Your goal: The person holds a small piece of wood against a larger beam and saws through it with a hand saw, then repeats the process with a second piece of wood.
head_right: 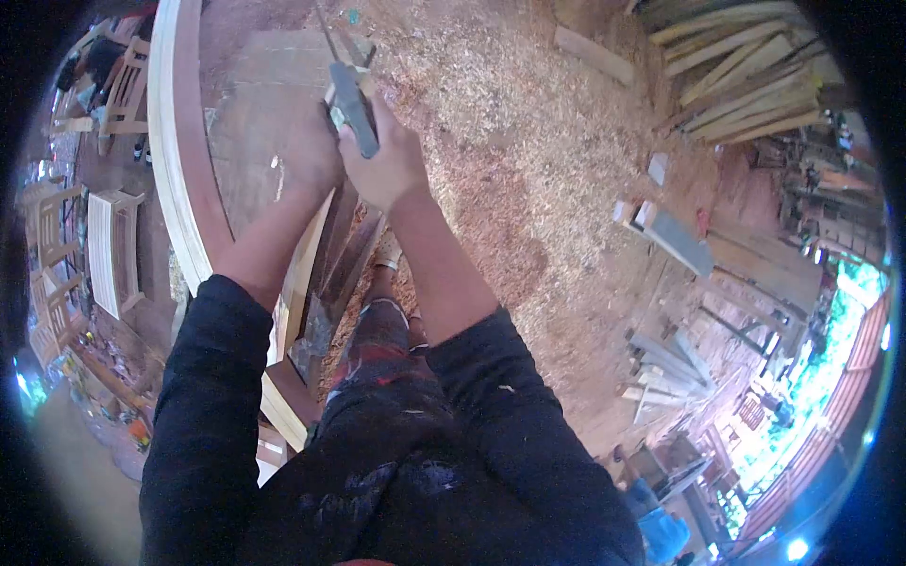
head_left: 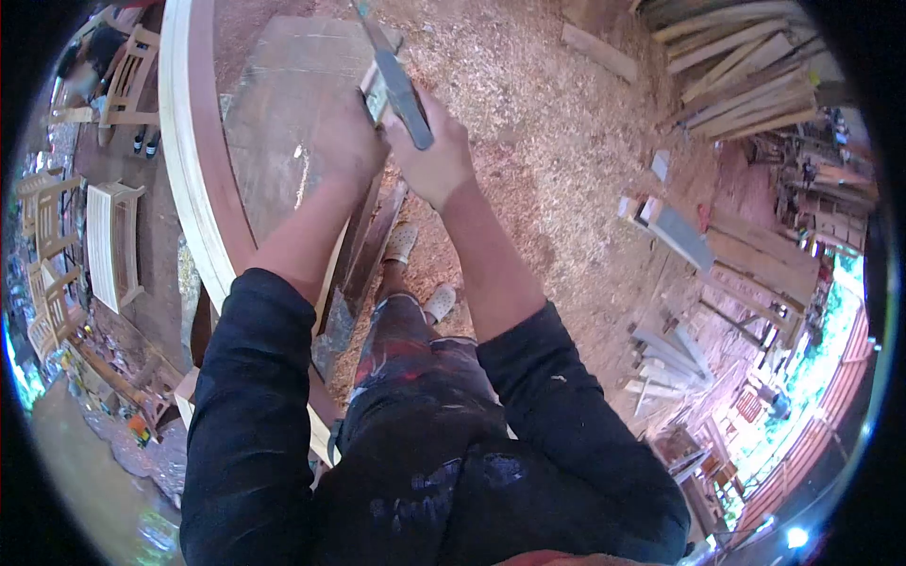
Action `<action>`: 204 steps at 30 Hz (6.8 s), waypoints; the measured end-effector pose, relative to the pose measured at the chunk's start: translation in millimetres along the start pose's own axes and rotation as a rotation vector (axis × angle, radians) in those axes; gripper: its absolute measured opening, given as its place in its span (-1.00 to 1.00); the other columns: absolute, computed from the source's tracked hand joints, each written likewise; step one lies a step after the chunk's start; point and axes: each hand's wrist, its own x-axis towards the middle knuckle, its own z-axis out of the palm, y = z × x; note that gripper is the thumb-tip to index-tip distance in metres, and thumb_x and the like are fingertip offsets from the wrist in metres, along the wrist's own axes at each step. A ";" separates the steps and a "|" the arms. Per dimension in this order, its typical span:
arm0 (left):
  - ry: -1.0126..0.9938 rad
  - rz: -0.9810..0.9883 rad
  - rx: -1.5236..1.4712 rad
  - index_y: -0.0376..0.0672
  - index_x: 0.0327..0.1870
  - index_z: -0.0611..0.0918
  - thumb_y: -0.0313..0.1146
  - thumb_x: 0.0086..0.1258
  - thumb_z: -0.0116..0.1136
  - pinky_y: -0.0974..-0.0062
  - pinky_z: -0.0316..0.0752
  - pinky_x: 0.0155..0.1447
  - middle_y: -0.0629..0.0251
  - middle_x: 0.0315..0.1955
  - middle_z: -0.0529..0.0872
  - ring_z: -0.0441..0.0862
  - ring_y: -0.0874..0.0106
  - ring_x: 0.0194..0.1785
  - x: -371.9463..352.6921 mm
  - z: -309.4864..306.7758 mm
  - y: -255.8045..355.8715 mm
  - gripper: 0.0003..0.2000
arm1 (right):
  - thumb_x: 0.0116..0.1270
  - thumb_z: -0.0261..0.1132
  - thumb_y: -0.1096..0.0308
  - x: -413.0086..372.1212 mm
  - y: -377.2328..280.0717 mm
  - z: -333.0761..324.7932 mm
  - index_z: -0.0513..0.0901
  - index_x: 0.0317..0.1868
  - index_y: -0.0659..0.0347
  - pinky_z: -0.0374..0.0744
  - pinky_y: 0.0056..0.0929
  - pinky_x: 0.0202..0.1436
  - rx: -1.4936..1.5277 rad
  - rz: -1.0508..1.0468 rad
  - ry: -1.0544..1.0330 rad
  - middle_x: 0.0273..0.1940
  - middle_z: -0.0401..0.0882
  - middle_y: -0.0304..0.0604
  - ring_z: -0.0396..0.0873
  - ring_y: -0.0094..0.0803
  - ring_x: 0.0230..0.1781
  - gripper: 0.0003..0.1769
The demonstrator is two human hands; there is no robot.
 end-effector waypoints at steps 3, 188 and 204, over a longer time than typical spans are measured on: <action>0.055 0.020 -0.013 -0.17 0.14 0.65 -0.19 0.36 0.42 -0.07 0.62 0.20 -0.08 0.00 0.78 0.78 -0.08 0.05 -0.9 0.3 -1.8 -0.59 | 0.53 0.35 0.26 7.8 -15.3 -3.9 0.49 0.54 0.25 0.73 -0.22 0.00 0.035 0.060 -0.085 -0.08 0.80 0.18 0.82 -0.11 -0.10 -0.36; -0.077 -0.070 0.025 -0.21 0.33 0.50 -0.23 0.40 0.37 -0.09 0.61 0.27 -0.19 0.12 0.74 0.72 -0.16 0.21 40.7 -3.1 12.1 -0.47 | 0.54 0.40 0.28 -189.3 -34.2 -132.3 0.44 0.56 0.29 0.74 -0.16 0.16 -0.066 0.270 -0.192 0.09 0.79 0.26 0.84 0.07 0.13 -0.33; -0.122 -0.122 -0.172 -0.22 0.28 0.51 -0.29 0.53 0.18 -0.17 0.67 0.10 -0.19 -0.01 0.80 0.82 -0.15 0.03 35.5 -16.0 8.0 -0.62 | 0.55 0.41 0.26 56.1 4.9 10.7 0.68 0.28 0.28 0.63 -0.43 -0.21 -0.032 0.027 -0.038 -0.27 0.70 -0.27 0.66 -0.50 -0.32 -0.59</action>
